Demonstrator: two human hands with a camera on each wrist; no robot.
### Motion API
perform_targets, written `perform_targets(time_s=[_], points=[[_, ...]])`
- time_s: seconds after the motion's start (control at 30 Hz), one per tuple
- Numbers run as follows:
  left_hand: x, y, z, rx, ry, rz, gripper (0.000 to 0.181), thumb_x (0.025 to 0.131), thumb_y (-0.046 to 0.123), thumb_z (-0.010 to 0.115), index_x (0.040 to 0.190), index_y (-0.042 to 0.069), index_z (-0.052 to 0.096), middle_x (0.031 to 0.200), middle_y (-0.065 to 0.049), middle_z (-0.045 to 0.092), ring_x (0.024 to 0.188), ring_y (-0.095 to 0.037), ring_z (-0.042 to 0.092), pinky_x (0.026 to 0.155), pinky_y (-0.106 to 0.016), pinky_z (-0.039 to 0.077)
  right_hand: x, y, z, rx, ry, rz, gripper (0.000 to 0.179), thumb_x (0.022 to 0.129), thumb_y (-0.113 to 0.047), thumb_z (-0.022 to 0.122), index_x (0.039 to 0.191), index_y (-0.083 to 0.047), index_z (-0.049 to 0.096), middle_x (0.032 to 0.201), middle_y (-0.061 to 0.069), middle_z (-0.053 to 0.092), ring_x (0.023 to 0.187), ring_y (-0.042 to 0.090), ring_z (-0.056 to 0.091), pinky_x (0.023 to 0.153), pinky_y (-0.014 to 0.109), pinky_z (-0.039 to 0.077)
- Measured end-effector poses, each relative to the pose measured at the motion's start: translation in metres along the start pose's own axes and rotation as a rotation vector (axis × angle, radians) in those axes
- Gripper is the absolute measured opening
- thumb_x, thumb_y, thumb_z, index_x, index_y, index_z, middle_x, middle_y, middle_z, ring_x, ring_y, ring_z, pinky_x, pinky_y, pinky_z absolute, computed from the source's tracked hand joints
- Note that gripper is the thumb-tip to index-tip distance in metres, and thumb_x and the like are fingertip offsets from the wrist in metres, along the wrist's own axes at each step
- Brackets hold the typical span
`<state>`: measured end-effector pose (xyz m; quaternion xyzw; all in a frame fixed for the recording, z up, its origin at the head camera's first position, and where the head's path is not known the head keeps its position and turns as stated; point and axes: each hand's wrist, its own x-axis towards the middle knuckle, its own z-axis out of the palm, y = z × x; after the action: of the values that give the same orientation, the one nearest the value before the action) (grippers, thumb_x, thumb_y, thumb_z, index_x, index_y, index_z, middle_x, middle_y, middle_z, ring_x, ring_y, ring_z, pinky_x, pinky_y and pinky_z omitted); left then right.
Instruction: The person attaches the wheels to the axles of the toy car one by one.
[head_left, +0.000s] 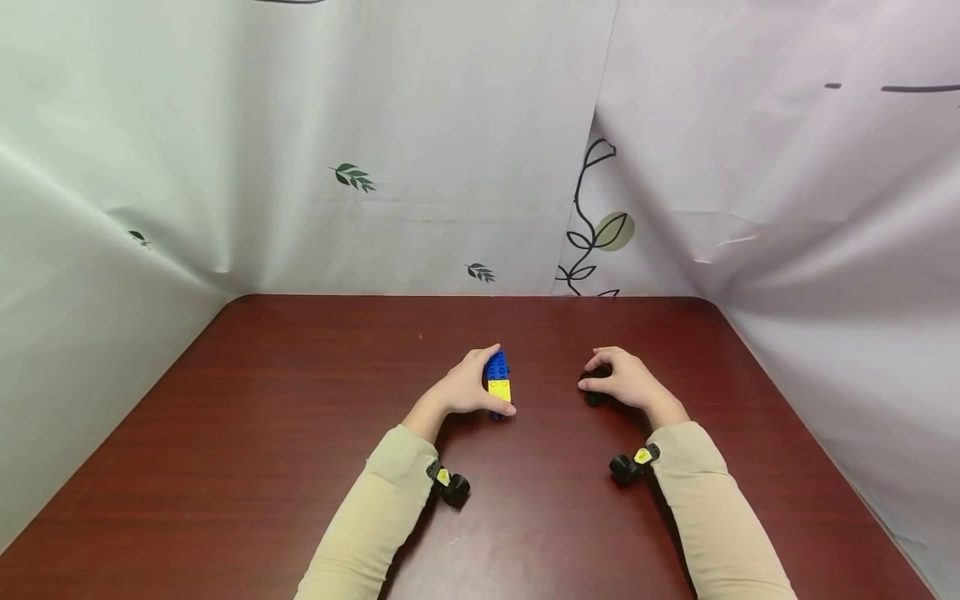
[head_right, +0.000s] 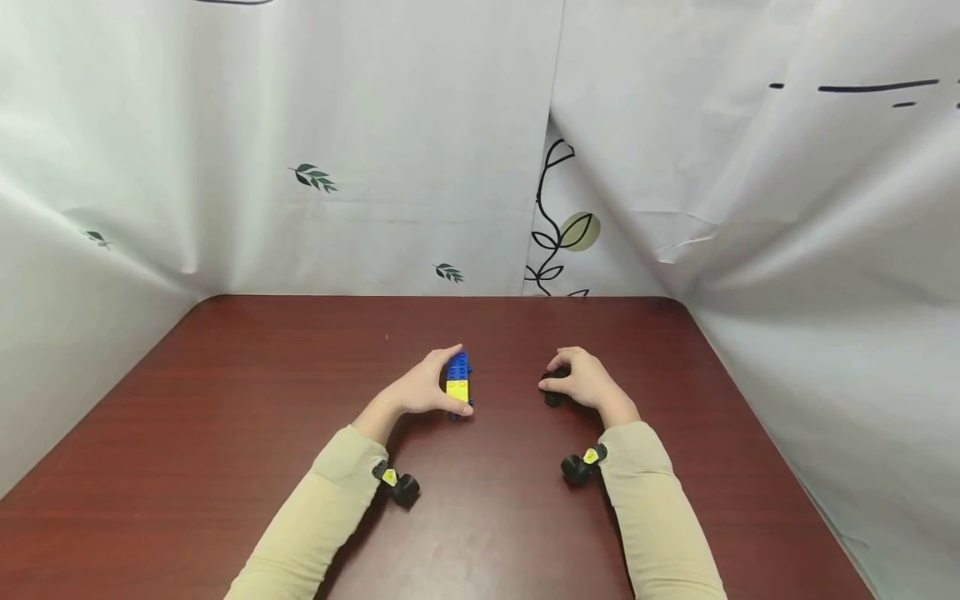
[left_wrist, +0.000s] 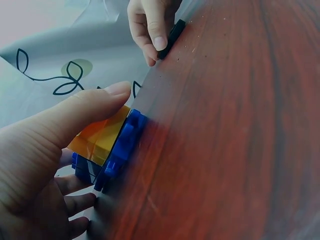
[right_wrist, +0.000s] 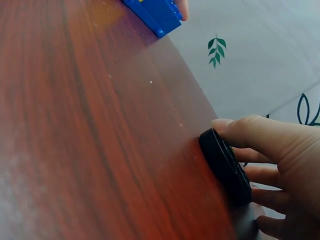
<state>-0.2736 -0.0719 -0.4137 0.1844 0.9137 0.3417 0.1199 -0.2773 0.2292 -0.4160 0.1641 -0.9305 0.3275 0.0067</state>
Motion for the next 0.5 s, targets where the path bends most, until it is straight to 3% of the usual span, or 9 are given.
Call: perform_targets(time_s=[0.3,0.5], points=[[-0.0005,0.0032,-0.0013,0.018,0.006,-0.012,0.109,0.066,0.048,0.081,0.152,0.020,0.020,0.149,-0.010,0.031,0.119,-0.029,0.045,0.098,-0.047,0.041,-0.0004,-0.0041,0.0004,-0.033,-0.008,0.005,0.024,0.080,-0.022,0.073,0.094,-0.004,0.069,0.132,0.025,0.052,0.126,0.043,0.045,0.103,0.055,0.037],[-0.0011,0.0004,-0.0010,0.012,0.028,-0.004,0.109,0.064,0.048,0.082,0.151,0.018,0.023,0.145,-0.011,0.035,0.112,-0.025,0.049,0.092,-0.041,0.046,0.0014,-0.0059,0.0030,-0.034,0.002,0.018,0.024,0.081,-0.021,0.072,0.096,-0.002,0.070,0.132,0.024,0.053,0.125,0.042,0.046,0.103,0.053,0.038]])
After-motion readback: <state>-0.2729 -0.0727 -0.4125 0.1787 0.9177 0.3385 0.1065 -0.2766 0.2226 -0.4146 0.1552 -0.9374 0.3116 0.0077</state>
